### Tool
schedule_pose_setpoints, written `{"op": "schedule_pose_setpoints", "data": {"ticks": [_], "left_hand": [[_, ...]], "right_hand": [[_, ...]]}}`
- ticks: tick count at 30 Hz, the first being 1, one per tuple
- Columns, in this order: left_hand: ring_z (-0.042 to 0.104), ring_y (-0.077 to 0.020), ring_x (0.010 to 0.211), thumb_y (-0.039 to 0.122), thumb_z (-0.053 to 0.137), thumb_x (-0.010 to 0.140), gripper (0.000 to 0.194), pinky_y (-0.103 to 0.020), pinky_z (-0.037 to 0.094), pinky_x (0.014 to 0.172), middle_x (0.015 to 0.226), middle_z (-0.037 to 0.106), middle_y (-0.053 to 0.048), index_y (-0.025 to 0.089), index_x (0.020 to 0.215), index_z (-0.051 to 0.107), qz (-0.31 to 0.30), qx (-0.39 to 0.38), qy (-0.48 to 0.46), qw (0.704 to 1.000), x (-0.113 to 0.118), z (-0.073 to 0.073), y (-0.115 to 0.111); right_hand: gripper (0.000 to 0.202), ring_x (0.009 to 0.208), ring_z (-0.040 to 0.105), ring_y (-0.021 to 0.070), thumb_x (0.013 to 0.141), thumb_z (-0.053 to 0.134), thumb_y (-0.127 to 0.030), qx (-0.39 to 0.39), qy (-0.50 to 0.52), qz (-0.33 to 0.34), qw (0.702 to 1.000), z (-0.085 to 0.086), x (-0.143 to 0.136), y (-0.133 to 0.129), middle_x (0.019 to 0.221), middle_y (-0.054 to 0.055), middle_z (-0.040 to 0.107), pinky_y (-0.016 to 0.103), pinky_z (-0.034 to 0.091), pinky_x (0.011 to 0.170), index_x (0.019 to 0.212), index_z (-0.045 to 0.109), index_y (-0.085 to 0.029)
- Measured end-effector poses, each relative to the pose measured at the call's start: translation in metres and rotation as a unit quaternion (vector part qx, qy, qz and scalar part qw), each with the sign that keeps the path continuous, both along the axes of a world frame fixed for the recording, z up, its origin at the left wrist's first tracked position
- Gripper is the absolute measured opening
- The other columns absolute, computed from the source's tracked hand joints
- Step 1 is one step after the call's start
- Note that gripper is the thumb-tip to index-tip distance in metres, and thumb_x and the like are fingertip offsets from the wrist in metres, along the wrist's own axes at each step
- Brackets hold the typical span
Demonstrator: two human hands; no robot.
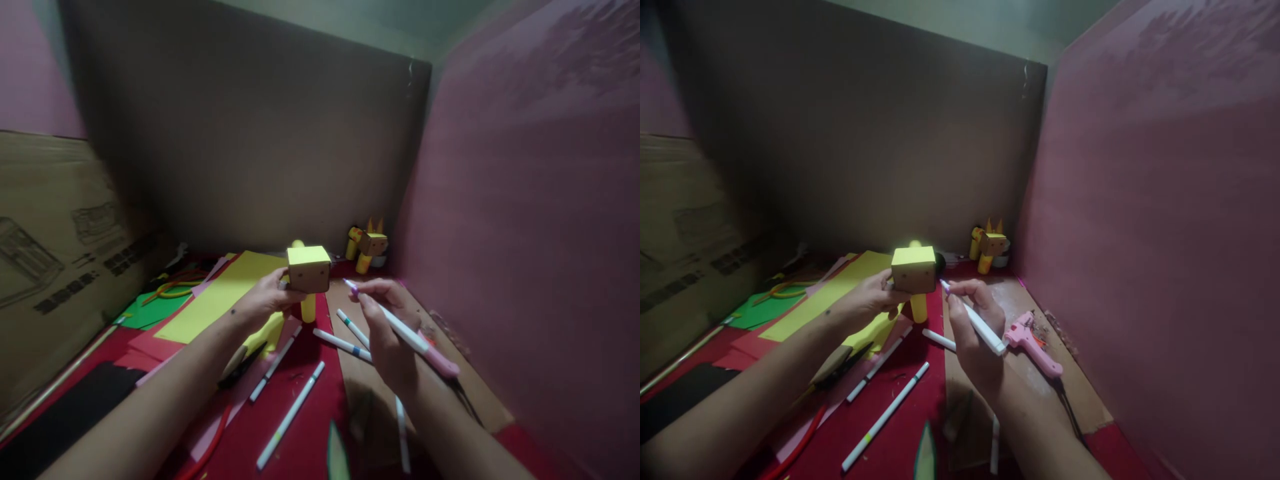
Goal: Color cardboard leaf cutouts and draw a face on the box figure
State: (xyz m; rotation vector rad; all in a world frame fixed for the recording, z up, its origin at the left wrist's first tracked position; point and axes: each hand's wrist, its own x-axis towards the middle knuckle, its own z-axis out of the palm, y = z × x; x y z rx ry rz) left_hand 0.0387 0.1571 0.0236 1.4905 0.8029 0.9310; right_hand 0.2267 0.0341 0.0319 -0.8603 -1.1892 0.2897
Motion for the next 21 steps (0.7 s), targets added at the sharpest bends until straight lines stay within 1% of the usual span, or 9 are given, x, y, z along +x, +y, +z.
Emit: {"op": "schedule_pose_setpoints", "data": {"ticks": [3, 5, 10, 14, 17, 21], "left_hand": [[0.05, -0.0108, 0.054, 0.021, 0.084, 0.061, 0.065, -0.025, 0.036, 0.048, 0.077, 0.063, 0.0, 0.013, 0.119, 0.058, 0.009, -0.01, 0.004, 1.0, 0.002, -0.007, 0.001], [0.05, -0.0108, 0.054, 0.022, 0.085, 0.06, 0.069, -0.025, 0.035, 0.049, 0.078, 0.064, 0.0, 0.013, 0.122, 0.056, 0.014, -0.016, 0.006, 1.0, 0.003, -0.011, 0.002], [0.051, -0.0116, 0.054, 0.024, 0.086, 0.06, 0.076, -0.025, 0.037, 0.05, 0.075, 0.062, 0.001, 0.014, 0.128, 0.053, 0.009, -0.028, 0.002, 1.0, 0.004, -0.016, 0.006], [0.05, -0.0113, 0.054, 0.025, 0.087, 0.06, 0.074, -0.025, 0.037, 0.05, 0.075, 0.061, 0.002, 0.015, 0.126, 0.055, -0.006, -0.032, -0.008, 0.999, 0.003, -0.016, 0.007], [0.047, -0.0099, 0.053, 0.025, 0.088, 0.06, 0.07, -0.025, 0.037, 0.05, 0.074, 0.06, 0.003, 0.016, 0.123, 0.057, -0.015, -0.036, -0.015, 0.999, 0.001, -0.016, 0.008], [0.046, -0.0094, 0.052, 0.025, 0.088, 0.06, 0.067, -0.025, 0.036, 0.049, 0.074, 0.059, 0.003, 0.018, 0.12, 0.057, -0.021, -0.039, -0.024, 0.999, 0.0, -0.017, 0.008]], "right_hand": [[0.01, 0.077, 0.068, 0.018, 0.088, 0.063, -0.027, -0.03, -0.019, -0.03, 0.999, -0.008, 0.004, -0.005, 0.078, 0.001, 0.072, 0.029, 0.052, 0.068, 0.085, 0.07, -0.022], [0.011, 0.079, 0.067, 0.0188, 0.088, 0.062, -0.029, -0.045, -0.017, -0.037, 0.998, -0.012, 0.006, -0.004, 0.08, 0.001, 0.072, 0.029, 0.051, 0.067, 0.083, 0.07, -0.022], [0.011, 0.079, 0.065, 0.0188, 0.088, 0.062, -0.03, -0.054, -0.002, -0.021, 0.998, -0.019, 0.011, 0.001, 0.076, 0.001, 0.068, 0.029, 0.05, 0.066, 0.083, 0.068, -0.022], [0.01, 0.073, 0.065, 0.0178, 0.088, 0.061, -0.03, -0.057, -0.005, -0.019, 0.998, -0.019, 0.013, 0.001, 0.073, -0.001, 0.068, 0.03, 0.05, 0.066, 0.086, 0.068, -0.022], [0.01, 0.075, 0.066, 0.0182, 0.088, 0.061, -0.029, -0.06, -0.004, -0.019, 0.998, -0.02, 0.012, 0.001, 0.077, 0.0, 0.069, 0.031, 0.051, 0.068, 0.087, 0.068, -0.022], [0.01, 0.078, 0.067, 0.019, 0.089, 0.061, -0.029, -0.069, -0.029, 0.001, 0.997, -0.027, 0.008, 0.001, 0.08, 0.001, 0.069, 0.032, 0.052, 0.07, 0.088, 0.068, -0.022]]}}
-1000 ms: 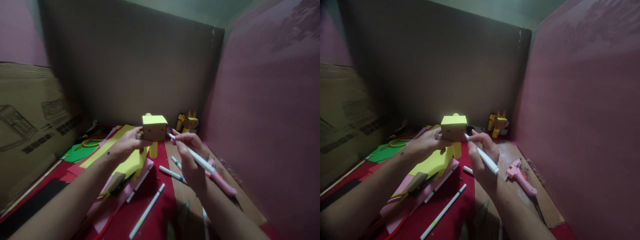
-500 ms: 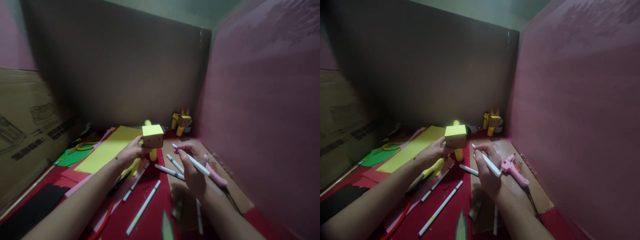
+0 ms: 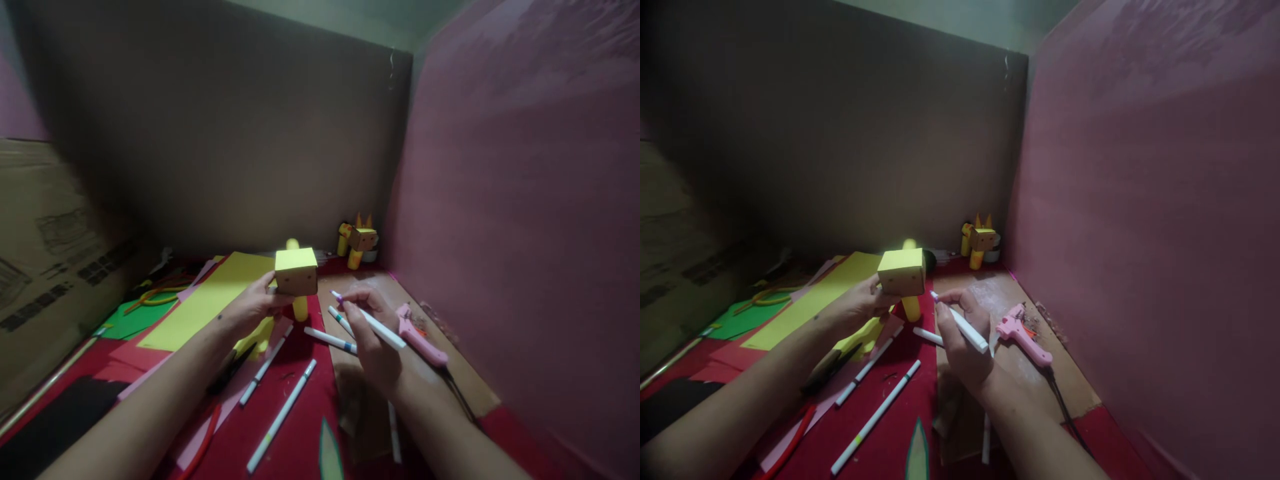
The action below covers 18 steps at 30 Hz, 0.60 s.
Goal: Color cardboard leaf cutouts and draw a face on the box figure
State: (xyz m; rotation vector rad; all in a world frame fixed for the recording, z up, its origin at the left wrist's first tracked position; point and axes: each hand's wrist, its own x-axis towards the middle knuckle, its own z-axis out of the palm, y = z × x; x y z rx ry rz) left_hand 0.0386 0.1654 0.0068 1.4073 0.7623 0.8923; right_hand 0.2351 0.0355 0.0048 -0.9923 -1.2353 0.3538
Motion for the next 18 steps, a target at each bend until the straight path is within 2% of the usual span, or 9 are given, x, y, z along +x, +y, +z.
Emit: {"op": "schedule_pose_setpoints", "data": {"ticks": [4, 12, 18], "left_hand": [[0.045, -0.0089, 0.052, 0.025, 0.087, 0.061, 0.069, -0.024, 0.035, 0.049, 0.075, 0.059, 0.003, 0.017, 0.121, 0.056, 0.001, -0.002, -0.002, 1.0, 0.001, 0.0, -0.001], [0.047, -0.0088, 0.053, 0.025, 0.088, 0.058, 0.075, -0.024, 0.038, 0.049, 0.076, 0.062, 0.003, 0.017, 0.124, 0.055, 0.006, -0.009, 0.004, 1.0, 0.003, 0.002, -0.003], [0.047, -0.0092, 0.051, 0.026, 0.088, 0.058, 0.075, -0.024, 0.039, 0.049, 0.073, 0.061, 0.004, 0.017, 0.125, 0.055, 0.002, -0.008, 0.005, 1.0, 0.002, 0.002, -0.003]], "right_hand": [[0.008, 0.078, 0.068, 0.0193, 0.089, 0.062, -0.027, 0.011, -0.04, 0.006, 0.999, -0.004, -0.003, -0.001, 0.081, 0.001, 0.07, 0.033, 0.052, 0.072, 0.091, 0.068, -0.022], [0.01, 0.067, 0.062, 0.0152, 0.09, 0.058, -0.025, 0.016, -0.078, 0.004, 0.997, 0.005, -0.007, -0.009, 0.074, -0.001, 0.065, 0.029, 0.049, 0.064, 0.089, 0.066, -0.021], [0.011, 0.067, 0.062, 0.015, 0.09, 0.057, -0.026, 0.006, -0.096, -0.002, 0.995, 0.007, -0.008, -0.013, 0.075, 0.0, 0.065, 0.029, 0.049, 0.063, 0.089, 0.066, -0.021]]}}
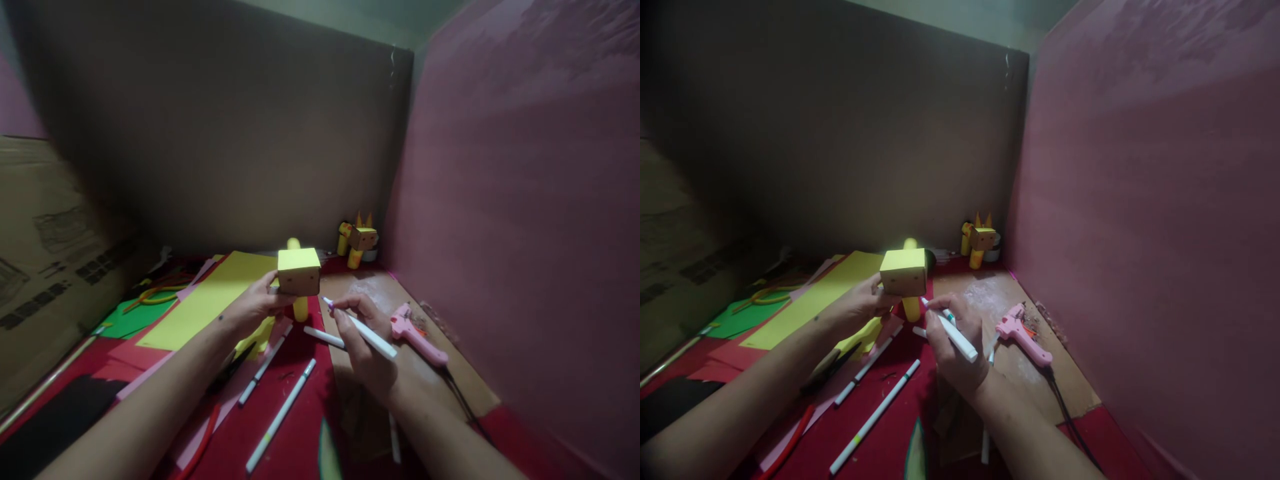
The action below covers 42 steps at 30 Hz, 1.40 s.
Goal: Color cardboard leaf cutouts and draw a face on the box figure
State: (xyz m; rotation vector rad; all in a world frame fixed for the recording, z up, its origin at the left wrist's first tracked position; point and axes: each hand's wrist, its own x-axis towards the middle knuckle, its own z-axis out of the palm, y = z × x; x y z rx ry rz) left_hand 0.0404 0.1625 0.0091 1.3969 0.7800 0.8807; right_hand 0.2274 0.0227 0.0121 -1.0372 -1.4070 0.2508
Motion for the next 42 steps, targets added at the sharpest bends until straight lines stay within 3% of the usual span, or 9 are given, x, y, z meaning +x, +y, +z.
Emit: {"op": "schedule_pose_setpoints", "data": {"ticks": [16, 26, 33, 42], "left_hand": [[0.049, -0.0101, 0.052, 0.027, 0.09, 0.059, 0.074, -0.025, 0.038, 0.05, 0.077, 0.063, 0.002, 0.016, 0.124, 0.055, 0.002, 0.012, -0.002, 1.0, -0.001, -0.004, 0.004], [0.053, -0.0121, 0.056, 0.024, 0.088, 0.062, 0.076, -0.026, 0.039, 0.051, 0.082, 0.066, -0.001, 0.016, 0.13, 0.054, -0.011, 0.004, -0.005, 1.0, -0.003, -0.003, 0.002], [0.052, -0.0114, 0.052, 0.024, 0.089, 0.06, 0.084, -0.026, 0.039, 0.049, 0.075, 0.063, 0.001, 0.013, 0.134, 0.05, -0.016, 0.001, -0.01, 1.0, -0.001, -0.001, -0.001], [0.052, -0.0104, 0.054, 0.026, 0.089, 0.061, 0.083, -0.025, 0.042, 0.049, 0.083, 0.066, -0.002, 0.012, 0.133, 0.05, -0.019, 0.007, 0.0, 1.0, -0.002, -0.001, -0.001]], "right_hand": [[0.006, 0.068, 0.062, 0.0154, 0.09, 0.06, -0.025, 0.011, 0.015, 0.009, 1.0, -0.006, -0.001, 0.005, 0.076, -0.001, 0.064, 0.029, 0.049, 0.064, 0.09, 0.065, -0.022], [0.008, 0.08, 0.069, 0.0198, 0.091, 0.061, -0.027, 0.0, 0.054, 0.02, 0.998, -0.01, 0.004, 0.008, 0.082, 0.002, 0.071, 0.032, 0.053, 0.07, 0.093, 0.067, -0.021], [0.008, 0.077, 0.068, 0.0192, 0.09, 0.062, -0.027, -0.004, 0.053, 0.018, 0.998, -0.011, 0.004, 0.009, 0.081, 0.002, 0.071, 0.033, 0.052, 0.07, 0.092, 0.068, -0.021], [0.009, 0.077, 0.068, 0.0197, 0.091, 0.062, -0.028, -0.007, 0.055, 0.02, 0.998, -0.012, 0.003, 0.008, 0.079, 0.002, 0.071, 0.032, 0.052, 0.067, 0.092, 0.068, -0.021]]}}
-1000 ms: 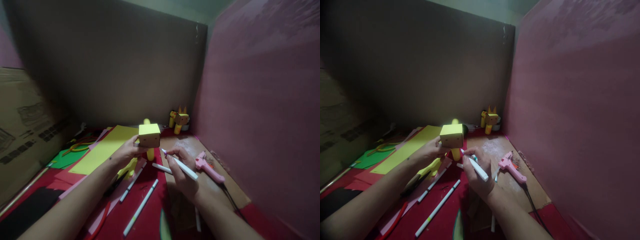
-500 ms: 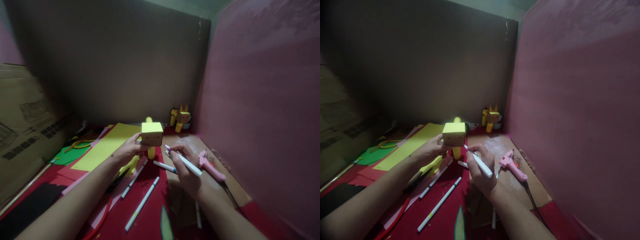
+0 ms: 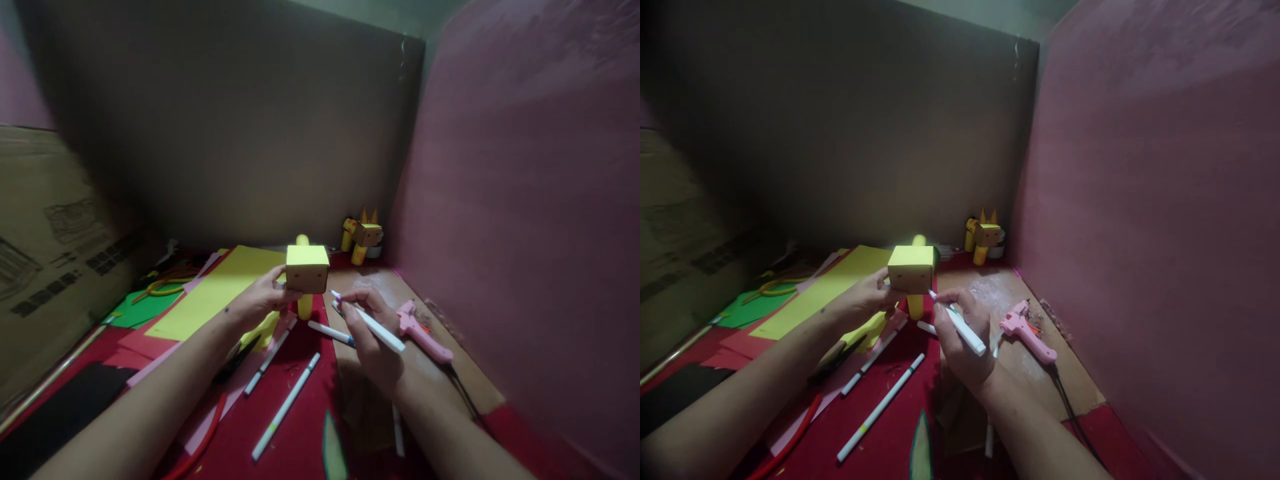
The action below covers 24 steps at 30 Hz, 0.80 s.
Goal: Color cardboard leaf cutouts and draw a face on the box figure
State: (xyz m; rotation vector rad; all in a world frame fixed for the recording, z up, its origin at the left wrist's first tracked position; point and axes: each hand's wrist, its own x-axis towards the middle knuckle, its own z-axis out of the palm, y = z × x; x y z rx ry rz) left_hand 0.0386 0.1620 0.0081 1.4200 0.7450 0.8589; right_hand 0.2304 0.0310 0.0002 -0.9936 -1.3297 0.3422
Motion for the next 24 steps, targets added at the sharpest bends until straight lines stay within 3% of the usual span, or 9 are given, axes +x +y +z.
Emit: {"op": "schedule_pose_setpoints", "data": {"ticks": [5, 14, 24], "left_hand": [[0.054, -0.011, 0.054, 0.027, 0.09, 0.062, 0.079, -0.024, 0.039, 0.048, 0.082, 0.066, -0.002, 0.013, 0.131, 0.053, -0.007, 0.006, 0.01, 1.0, -0.0027, 0.0, 0.0013], [0.052, -0.0122, 0.052, 0.03, 0.088, 0.067, 0.09, -0.025, 0.039, 0.048, 0.071, 0.064, 0.0, 0.008, 0.142, 0.044, -0.02, 0.015, 0.02, 0.999, -0.0044, 0.0037, -0.0015], [0.055, -0.0144, 0.056, 0.033, 0.087, 0.068, 0.09, -0.027, 0.038, 0.05, 0.076, 0.064, -0.003, 0.008, 0.144, 0.046, -0.036, 0.024, 0.033, 0.999, -0.0068, 0.0085, -0.0021]], "right_hand": [[0.009, 0.076, 0.069, 0.0196, 0.091, 0.062, -0.029, -0.002, 0.004, 0.002, 1.0, 0.0002, 0.0005, -0.0001, 0.077, 0.002, 0.071, 0.031, 0.051, 0.065, 0.092, 0.067, -0.021], [0.008, 0.07, 0.065, 0.0174, 0.09, 0.061, -0.026, -0.007, 0.009, 0.013, 1.0, 0.0019, -0.0004, -0.0006, 0.073, 0.0, 0.068, 0.03, 0.049, 0.061, 0.091, 0.067, -0.021], [0.007, 0.07, 0.064, 0.0167, 0.091, 0.061, -0.026, -0.006, 0.017, 0.02, 1.0, 0.0012, 0.0003, 0.0008, 0.073, 0.0, 0.067, 0.03, 0.048, 0.063, 0.092, 0.066, -0.021]]}}
